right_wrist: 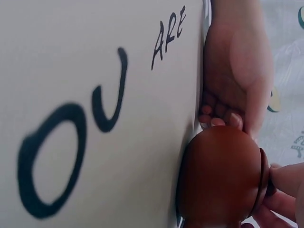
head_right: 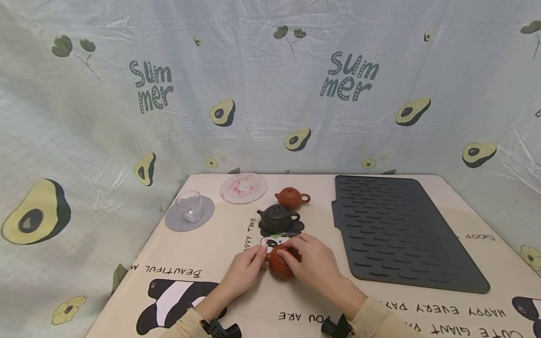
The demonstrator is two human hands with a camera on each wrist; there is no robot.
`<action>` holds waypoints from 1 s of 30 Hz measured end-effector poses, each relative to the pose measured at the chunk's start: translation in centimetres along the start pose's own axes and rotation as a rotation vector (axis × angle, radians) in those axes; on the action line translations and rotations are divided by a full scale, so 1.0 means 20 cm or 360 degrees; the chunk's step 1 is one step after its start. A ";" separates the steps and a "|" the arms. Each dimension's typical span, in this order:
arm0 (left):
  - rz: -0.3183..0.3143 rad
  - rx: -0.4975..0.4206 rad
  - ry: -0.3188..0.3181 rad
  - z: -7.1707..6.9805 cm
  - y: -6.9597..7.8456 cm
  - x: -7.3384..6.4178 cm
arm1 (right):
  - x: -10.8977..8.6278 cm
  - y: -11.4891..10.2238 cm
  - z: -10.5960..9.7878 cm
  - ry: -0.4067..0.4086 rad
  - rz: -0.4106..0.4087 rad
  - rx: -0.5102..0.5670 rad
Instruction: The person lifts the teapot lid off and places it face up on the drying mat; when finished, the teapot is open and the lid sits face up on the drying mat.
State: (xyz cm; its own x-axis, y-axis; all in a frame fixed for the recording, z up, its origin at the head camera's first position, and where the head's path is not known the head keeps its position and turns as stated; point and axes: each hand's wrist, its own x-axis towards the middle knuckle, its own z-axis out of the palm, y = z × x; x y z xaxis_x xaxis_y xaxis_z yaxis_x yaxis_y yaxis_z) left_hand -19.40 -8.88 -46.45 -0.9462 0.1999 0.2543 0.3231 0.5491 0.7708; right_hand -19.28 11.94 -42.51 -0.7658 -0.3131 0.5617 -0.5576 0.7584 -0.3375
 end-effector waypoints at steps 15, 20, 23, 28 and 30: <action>-0.0004 -0.0013 0.0008 -0.02 0.01 0.00 | 0.04 0.02 -0.08 -0.0054 0.0381 0.0524; -0.0017 -0.0034 -0.0002 -0.02 0.01 0.00 | 0.04 0.03 -0.09 -0.0117 0.0566 0.0641; -0.0027 -0.0039 -0.0008 -0.02 0.01 0.00 | 0.04 0.03 -0.10 -0.0149 0.0651 0.0723; -0.0028 -0.0044 -0.0015 -0.02 0.01 0.00 | 0.05 0.05 -0.11 -0.0181 0.0821 0.0878; -0.0023 -0.0052 -0.0012 -0.01 0.01 0.00 | 0.06 0.06 -0.11 -0.0188 0.0911 0.0980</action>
State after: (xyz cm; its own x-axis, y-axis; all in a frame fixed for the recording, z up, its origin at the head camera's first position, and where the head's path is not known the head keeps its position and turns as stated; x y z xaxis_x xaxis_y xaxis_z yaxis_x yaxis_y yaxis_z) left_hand -19.28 -9.02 -46.23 -0.9507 0.1984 0.2384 0.3085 0.5251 0.7931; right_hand -20.14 13.84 -40.63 -0.9924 -0.0593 0.1082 -0.1227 0.3825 -0.9158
